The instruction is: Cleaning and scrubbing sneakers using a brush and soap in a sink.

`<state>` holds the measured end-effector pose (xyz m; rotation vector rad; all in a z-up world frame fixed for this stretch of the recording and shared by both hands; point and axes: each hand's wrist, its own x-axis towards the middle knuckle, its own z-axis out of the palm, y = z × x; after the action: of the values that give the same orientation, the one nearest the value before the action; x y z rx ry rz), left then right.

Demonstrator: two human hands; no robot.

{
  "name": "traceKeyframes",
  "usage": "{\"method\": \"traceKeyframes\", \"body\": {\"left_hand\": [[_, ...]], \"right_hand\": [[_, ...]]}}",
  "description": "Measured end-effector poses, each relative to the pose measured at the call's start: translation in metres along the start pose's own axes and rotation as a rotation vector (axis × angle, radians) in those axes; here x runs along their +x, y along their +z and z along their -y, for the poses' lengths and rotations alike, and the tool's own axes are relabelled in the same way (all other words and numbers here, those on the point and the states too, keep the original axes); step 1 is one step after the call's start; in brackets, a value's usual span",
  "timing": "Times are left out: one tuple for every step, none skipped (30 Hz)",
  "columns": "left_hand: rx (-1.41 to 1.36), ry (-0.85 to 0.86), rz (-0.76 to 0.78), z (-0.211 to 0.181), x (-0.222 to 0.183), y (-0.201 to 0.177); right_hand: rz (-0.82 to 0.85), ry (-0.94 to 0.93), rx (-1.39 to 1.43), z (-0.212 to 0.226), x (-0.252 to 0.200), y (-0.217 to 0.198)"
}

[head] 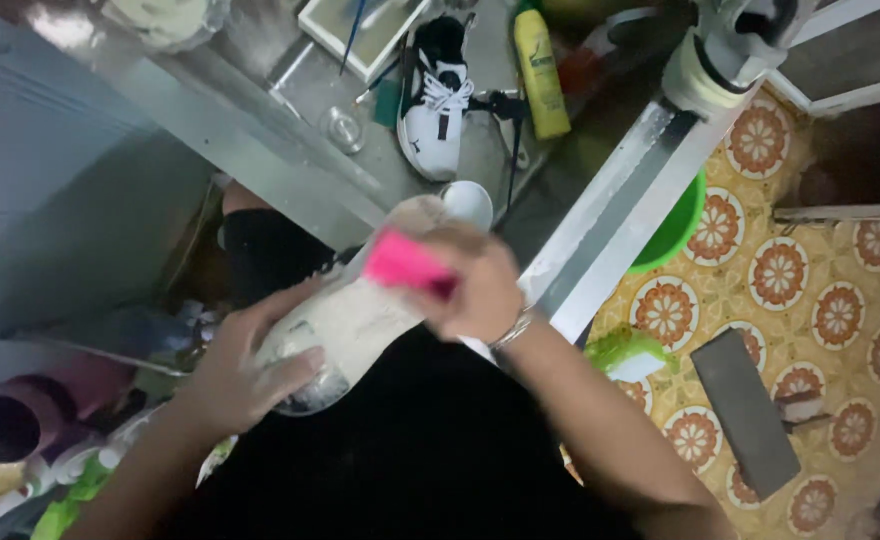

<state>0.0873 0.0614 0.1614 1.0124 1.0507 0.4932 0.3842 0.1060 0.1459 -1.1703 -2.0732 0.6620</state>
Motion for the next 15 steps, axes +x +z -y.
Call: {"method": "traceKeyframes", "body": {"left_hand": [[-0.005,-0.003,-0.004,-0.018,-0.001,0.005],[0.140,0.035,0.005,-0.035,-0.001,0.009],[0.288,0.081,0.009,-0.054,0.000,0.013],[0.286,0.088,0.002,-0.063,0.004,0.018],[0.695,0.062,0.008,-0.072,0.008,0.025],[1.102,0.033,0.012,-0.081,0.012,0.032],[1.097,0.030,0.011,-0.078,0.018,0.033],[1.101,0.272,-0.074,-0.074,0.024,0.036],[1.097,0.519,-0.160,-0.072,0.032,0.038],[1.095,0.522,-0.159,-0.069,0.039,0.041],[1.101,0.656,-0.206,-0.065,0.046,0.043],[1.102,0.791,-0.254,-0.062,0.054,0.046],[1.101,0.790,-0.249,-0.062,0.056,0.051],[1.098,0.735,-0.213,-0.062,0.059,0.056],[1.095,0.682,-0.179,-0.063,0.063,0.059]], "right_hand": [[0.006,0.000,0.003,-0.006,-0.006,-0.009],[-0.076,0.075,-0.151,-0.011,-0.011,-0.018],[-0.164,0.141,-0.309,-0.019,-0.014,-0.028],[-0.163,0.131,-0.310,-0.014,-0.018,-0.034],[-0.250,0.217,-0.194,-0.009,-0.024,-0.042],[-0.335,0.302,-0.077,-0.004,-0.030,-0.049],[-0.329,0.302,-0.077,0.001,-0.035,-0.047],[-0.353,0.441,0.042,0.007,-0.040,-0.046],[-0.379,0.579,0.159,0.011,-0.045,-0.046],[-0.381,0.578,0.156,0.013,-0.045,-0.040],[-0.328,0.378,0.185,0.015,-0.045,-0.034],[-0.270,0.179,0.213,0.016,-0.045,-0.027],[-0.271,0.183,0.212,0.017,-0.046,-0.024],[-0.249,0.203,0.157,0.018,-0.046,-0.021],[-0.227,0.221,0.101,0.017,-0.045,-0.018]]}}
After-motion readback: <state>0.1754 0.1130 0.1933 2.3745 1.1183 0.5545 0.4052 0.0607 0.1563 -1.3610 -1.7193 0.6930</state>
